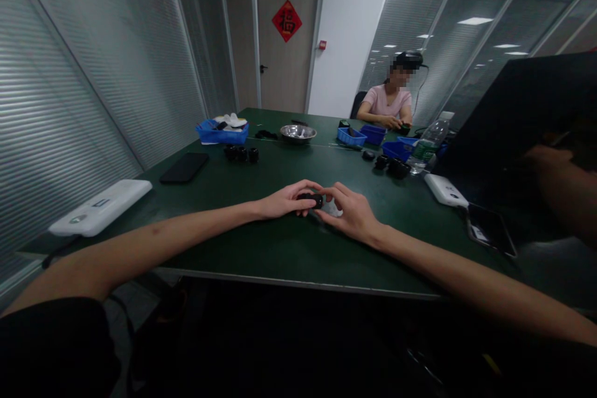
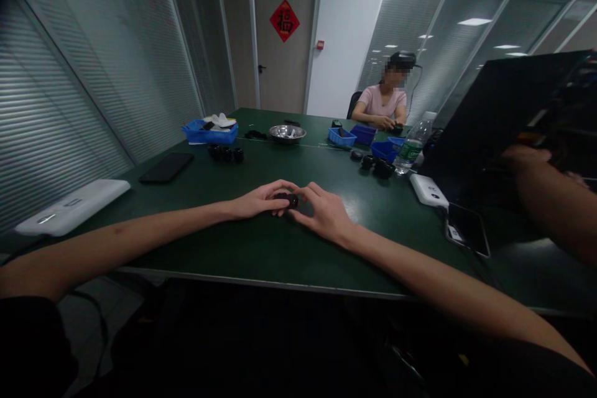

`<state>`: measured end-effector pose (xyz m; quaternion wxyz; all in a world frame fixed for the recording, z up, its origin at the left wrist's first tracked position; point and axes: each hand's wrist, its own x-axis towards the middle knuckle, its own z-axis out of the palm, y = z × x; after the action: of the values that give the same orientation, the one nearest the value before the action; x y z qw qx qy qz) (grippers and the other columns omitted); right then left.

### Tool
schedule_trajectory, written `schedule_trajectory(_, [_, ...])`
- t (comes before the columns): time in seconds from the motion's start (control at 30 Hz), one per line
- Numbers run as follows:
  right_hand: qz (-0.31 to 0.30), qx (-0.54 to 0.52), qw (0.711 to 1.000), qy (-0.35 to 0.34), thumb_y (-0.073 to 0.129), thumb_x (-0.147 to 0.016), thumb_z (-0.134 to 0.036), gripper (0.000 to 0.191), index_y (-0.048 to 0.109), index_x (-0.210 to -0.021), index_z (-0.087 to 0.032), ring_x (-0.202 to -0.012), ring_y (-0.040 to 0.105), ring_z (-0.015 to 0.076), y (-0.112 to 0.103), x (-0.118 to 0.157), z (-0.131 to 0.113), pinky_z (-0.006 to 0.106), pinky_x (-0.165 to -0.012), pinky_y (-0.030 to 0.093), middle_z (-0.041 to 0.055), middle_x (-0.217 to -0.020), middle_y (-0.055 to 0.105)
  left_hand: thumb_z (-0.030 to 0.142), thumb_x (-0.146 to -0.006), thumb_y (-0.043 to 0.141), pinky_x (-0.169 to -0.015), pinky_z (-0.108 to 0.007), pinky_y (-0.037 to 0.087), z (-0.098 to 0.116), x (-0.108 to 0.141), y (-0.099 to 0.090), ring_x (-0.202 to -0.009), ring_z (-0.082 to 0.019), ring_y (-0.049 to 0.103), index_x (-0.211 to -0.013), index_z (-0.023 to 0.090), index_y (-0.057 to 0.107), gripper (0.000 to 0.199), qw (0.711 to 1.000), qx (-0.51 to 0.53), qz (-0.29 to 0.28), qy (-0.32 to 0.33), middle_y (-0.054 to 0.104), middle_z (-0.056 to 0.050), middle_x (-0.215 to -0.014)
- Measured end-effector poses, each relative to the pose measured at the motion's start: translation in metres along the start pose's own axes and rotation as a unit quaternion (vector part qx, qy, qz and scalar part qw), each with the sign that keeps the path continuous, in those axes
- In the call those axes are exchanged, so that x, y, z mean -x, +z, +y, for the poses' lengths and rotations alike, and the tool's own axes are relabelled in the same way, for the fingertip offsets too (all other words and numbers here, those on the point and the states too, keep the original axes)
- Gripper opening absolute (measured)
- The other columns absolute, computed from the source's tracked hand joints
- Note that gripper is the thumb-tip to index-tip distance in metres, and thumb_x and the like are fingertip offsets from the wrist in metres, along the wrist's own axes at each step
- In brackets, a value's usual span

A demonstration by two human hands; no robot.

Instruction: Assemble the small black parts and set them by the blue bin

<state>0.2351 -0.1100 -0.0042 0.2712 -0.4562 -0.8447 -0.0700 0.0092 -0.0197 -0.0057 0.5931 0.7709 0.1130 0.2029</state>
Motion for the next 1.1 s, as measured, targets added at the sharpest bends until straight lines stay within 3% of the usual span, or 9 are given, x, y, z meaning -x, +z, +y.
schedule_trajectory(0.27, [-0.007, 0.017, 1.0, -0.02, 0.066, -0.094, -0.022, 0.032, 0.056, -0.124, -0.023, -0.079, 0.062, 0.0177, 0.0004, -0.0005, -0.0021, 0.029, -0.066, 0.047, 0.0057, -0.106, 0.063, 0.034, -0.097, 0.062, -0.068, -0.027, 0.045, -0.0011, -0.0001, -0.0003, -0.079, -0.012, 0.058, -0.138, 0.017, 0.045, 0.048, 1.0, -0.005, -0.007, -0.012, 0.059, -0.005, -0.105])
schedule_trajectory(0.5, [-0.003, 0.014, 1.0, 0.001, 0.068, -0.094, -0.045, 0.042, 0.057, -0.126, -0.02, -0.076, 0.062, 0.0177, -0.0007, -0.0011, -0.0017, 0.029, -0.063, 0.046, 0.0069, -0.106, 0.065, 0.035, -0.096, 0.064, -0.069, -0.027, 0.045, -0.0001, 0.0003, 0.0002, -0.079, -0.013, 0.058, -0.138, 0.018, 0.046, 0.049, 1.0, -0.001, -0.003, -0.003, 0.06, -0.005, -0.107])
schedule_trajectory(0.73, [-0.001, 0.01, 1.0, -0.018, 0.065, -0.097, -0.041, 0.035, 0.058, -0.124, -0.02, -0.078, 0.063, 0.018, 0.0005, 0.0008, 0.0012, 0.03, -0.065, 0.048, 0.0077, -0.106, 0.065, 0.035, -0.095, 0.065, -0.069, -0.028, 0.046, -0.0004, 0.0003, -0.0001, -0.08, -0.013, 0.059, -0.138, 0.018, 0.045, 0.05, 1.0, -0.002, -0.002, -0.004, 0.061, -0.009, -0.116])
schedule_trajectory(0.97, [-0.003, 0.025, 1.0, -0.018, 0.067, -0.096, -0.032, 0.034, 0.057, -0.127, -0.022, -0.079, 0.063, 0.0181, -0.0013, -0.0003, -0.002, 0.029, -0.065, 0.048, 0.0067, -0.106, 0.064, 0.035, -0.095, 0.065, -0.069, -0.028, 0.047, -0.0007, 0.001, -0.001, -0.08, -0.013, 0.06, -0.139, 0.018, 0.045, 0.051, 1.0, -0.011, -0.003, -0.006, 0.061, -0.006, -0.107])
schedule_trajectory(1.1, [-0.005, 0.013, 1.0, -0.01, 0.068, -0.095, -0.038, 0.039, 0.057, -0.128, -0.022, -0.078, 0.063, 0.0179, -0.0014, 0.0003, -0.0022, 0.029, -0.065, 0.048, 0.0068, -0.105, 0.065, 0.035, -0.094, 0.066, -0.069, -0.027, 0.047, -0.0017, 0.0005, -0.0008, -0.08, -0.013, 0.059, -0.139, 0.018, 0.046, 0.051, 1.0, -0.004, -0.003, 0.003, 0.061, -0.006, -0.108])
